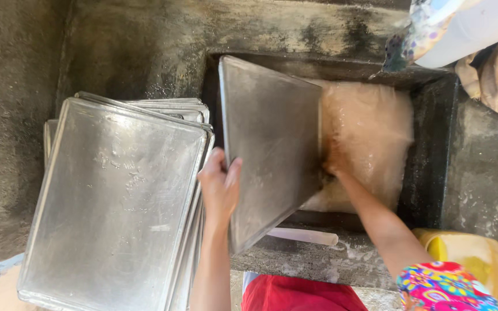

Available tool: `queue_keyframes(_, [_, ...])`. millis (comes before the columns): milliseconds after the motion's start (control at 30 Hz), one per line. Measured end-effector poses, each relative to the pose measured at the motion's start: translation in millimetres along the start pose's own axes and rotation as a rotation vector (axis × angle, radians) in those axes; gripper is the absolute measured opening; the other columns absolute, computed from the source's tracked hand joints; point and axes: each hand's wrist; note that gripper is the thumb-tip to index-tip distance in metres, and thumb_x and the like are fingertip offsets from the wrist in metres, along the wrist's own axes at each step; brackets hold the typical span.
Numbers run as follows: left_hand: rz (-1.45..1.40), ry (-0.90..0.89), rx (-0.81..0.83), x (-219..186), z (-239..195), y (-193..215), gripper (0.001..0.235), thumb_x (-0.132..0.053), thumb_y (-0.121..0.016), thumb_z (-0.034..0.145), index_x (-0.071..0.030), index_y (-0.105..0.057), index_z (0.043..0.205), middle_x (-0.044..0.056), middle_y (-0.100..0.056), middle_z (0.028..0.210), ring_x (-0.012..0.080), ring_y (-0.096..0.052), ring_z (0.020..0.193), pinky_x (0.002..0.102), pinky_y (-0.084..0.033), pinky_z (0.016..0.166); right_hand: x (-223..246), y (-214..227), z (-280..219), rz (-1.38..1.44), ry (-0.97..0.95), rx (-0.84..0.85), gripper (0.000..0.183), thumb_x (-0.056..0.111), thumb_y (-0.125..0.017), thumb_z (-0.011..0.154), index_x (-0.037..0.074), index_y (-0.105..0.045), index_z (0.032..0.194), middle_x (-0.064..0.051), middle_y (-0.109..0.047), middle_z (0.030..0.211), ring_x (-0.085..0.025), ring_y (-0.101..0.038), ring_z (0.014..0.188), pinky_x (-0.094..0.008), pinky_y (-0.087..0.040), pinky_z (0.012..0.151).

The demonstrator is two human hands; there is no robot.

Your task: The person washes a stack of rectangular metal trays in a concrete sink. They scrub the trays with a yellow sponge and rinse them with water from a tap. The person also washes a cloth and uses a pink cup to pour water over the trays. The trays are stacked and handled one by one throughout the process.

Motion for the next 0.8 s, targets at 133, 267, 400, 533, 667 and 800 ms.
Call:
queue_keyframes(133, [-0.08, 0.081, -0.138, -6, -34, 67, 0.006, -0.009, -0.072, 0.085, -0.01, -0.066, 0.087, -0.008, -0.057, 0.074, 0.0065, -0.05, 0.064, 0.027, -0.04, 0.055, 22, -29, -4, -0.006, -0.031, 0.146, 0.033, 0.023, -0.085, 0.08, 0.01, -0.069, 0.106, -0.014, -0.074, 0.103, -0.03, -0.068, 0.098, -0.043, -0.055, 0.086])
queue_keyframes(267, [-0.244, 0.05, -0.392, 50, -89, 162, 0.019, 0.001, -0.078, 0.087, -0.005, -0.064, 0.098, 0.004, -0.068, 0.098, 0.0107, -0.062, 0.089, 0.024, -0.049, 0.081, 42, -50, -4, -0.024, -0.04, 0.209, 0.027, 0.021, -0.083, 0.08, 0.01, -0.069, 0.1, -0.014, -0.074, 0.099, -0.028, -0.068, 0.094, -0.041, -0.055, 0.085])
queue_keyframes(400, [-0.408, -0.087, -0.428, 171, -135, 244, 0.017, 0.005, -0.073, 0.097, -0.004, -0.06, 0.093, 0.011, -0.071, 0.108, 0.0122, -0.062, 0.099, 0.03, -0.05, 0.106, 59, -35, 21, -0.012, 0.005, 0.192, 0.022, 0.02, -0.081, 0.079, 0.009, -0.07, 0.095, -0.014, -0.074, 0.094, -0.025, -0.068, 0.091, -0.04, -0.055, 0.085])
queue_keyframes(533, [-0.474, 0.04, -0.445, 284, -175, 291, 0.027, 0.0, -0.068, 0.097, -0.003, -0.063, 0.124, 0.013, -0.068, 0.128, 0.0163, -0.064, 0.115, 0.035, -0.048, 0.11, 72, 15, 53, 0.122, 0.225, 0.08, 0.016, 0.018, -0.079, 0.079, 0.009, -0.07, 0.089, -0.013, -0.074, 0.09, -0.023, -0.067, 0.088, -0.038, -0.056, 0.084])
queue_keyframes(667, [-0.553, 0.123, -0.454, 337, -185, 290, 0.048, -0.001, -0.064, 0.093, -0.004, -0.059, 0.141, 0.012, -0.067, 0.132, 0.019, -0.064, 0.117, 0.038, -0.048, 0.109, 110, 87, 100, -0.011, 0.588, 0.022, 0.044, 0.01, -0.089, 0.059, 0.014, -0.074, 0.1, -0.013, -0.066, 0.099, -0.028, -0.063, 0.092, -0.041, -0.053, 0.078])
queue_keyframes(800, [-0.659, 0.238, -0.549, 334, -214, 271, 0.056, -0.002, -0.061, 0.093, -0.006, -0.055, 0.149, 0.011, -0.067, 0.131, 0.0224, -0.065, 0.115, 0.041, -0.051, 0.104, 181, 143, 152, 0.042, 0.469, -0.331, 0.01, 0.015, -0.073, 0.096, 0.021, -0.08, 0.099, -0.006, -0.078, 0.111, -0.019, -0.075, 0.103, -0.034, -0.06, 0.095])
Point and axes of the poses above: each hand's wrist, its own z-axis towards the middle knuckle, its own y-axis out of the back of the hand, x = y × z
